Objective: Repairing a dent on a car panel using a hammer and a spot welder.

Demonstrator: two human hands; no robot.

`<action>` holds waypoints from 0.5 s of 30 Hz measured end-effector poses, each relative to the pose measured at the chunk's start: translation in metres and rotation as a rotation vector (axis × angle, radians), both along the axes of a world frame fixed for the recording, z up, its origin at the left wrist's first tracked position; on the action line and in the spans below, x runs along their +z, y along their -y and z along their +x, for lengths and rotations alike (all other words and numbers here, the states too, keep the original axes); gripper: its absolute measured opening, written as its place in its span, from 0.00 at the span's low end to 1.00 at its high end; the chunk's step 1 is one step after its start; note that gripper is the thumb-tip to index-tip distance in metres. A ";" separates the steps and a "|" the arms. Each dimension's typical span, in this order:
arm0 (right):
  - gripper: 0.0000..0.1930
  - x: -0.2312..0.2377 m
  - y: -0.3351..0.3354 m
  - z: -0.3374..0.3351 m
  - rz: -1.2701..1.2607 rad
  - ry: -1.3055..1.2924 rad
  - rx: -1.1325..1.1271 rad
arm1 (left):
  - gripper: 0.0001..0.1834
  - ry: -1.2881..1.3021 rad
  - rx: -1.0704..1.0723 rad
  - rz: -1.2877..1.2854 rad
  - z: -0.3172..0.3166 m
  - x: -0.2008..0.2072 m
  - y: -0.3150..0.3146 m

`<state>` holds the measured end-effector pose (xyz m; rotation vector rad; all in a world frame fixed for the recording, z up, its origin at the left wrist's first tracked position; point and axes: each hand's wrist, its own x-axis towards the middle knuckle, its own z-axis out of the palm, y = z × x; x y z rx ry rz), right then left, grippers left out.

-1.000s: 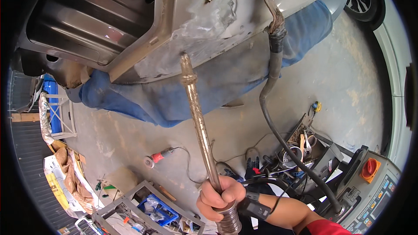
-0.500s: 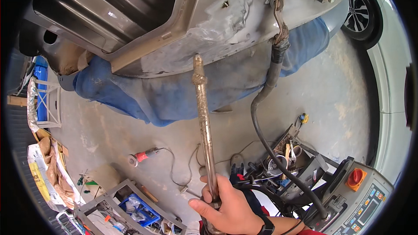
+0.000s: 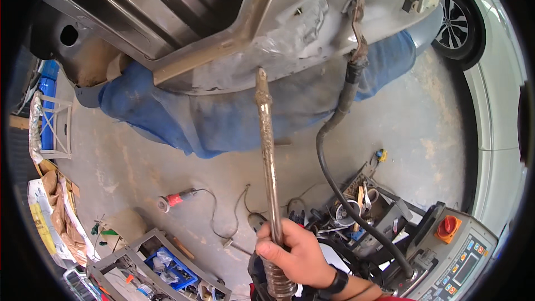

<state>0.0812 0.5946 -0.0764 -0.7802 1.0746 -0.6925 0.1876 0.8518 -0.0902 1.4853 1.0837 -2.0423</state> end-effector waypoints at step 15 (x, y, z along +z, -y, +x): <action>0.26 0.032 -0.003 0.016 -0.019 -0.397 0.120 | 0.17 0.050 -0.038 -0.131 0.004 0.000 -0.002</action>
